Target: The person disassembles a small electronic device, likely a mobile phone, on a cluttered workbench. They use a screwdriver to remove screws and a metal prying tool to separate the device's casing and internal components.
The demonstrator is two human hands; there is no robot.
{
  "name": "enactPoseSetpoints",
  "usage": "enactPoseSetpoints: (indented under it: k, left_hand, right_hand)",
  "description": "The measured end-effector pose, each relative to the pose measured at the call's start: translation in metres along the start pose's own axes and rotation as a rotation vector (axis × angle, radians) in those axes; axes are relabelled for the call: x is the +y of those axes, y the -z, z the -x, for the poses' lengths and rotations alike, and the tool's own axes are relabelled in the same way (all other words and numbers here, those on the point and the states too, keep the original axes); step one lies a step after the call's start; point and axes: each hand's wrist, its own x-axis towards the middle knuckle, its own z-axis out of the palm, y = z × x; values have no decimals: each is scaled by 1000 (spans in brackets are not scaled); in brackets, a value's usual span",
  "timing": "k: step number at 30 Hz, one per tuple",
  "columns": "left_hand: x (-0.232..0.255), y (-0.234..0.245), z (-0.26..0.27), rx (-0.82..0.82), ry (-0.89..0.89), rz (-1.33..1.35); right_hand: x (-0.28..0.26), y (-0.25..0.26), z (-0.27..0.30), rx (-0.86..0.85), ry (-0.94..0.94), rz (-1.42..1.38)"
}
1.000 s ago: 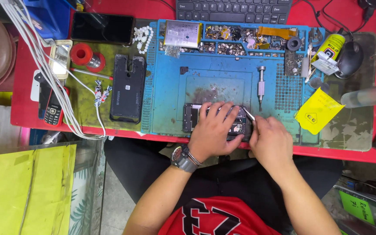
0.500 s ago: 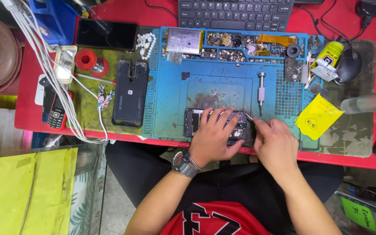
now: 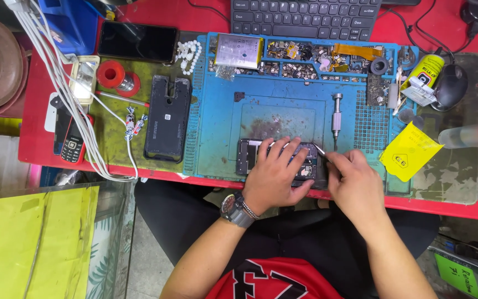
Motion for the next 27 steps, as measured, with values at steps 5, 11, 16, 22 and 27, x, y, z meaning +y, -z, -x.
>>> enactPoseSetpoints:
  k: [5,11,16,22,27]
  left_hand:
    - [0,0,-1,10,5,13]
    - [-1,-1,0,2,5,13]
    - [-1,-2,0,-6,5,19]
    - [-1,-2,0,20,8,27]
    - [0,-3,0,6,9,0]
  right_hand:
    - [-2,1,-1,24,18,208]
    - [-9,0,0,26,72,254]
    - [-15,-4,2,12,116,157]
    - [-23,16,-2,37,33,132]
    - [-28,18,-2,9,3,98]
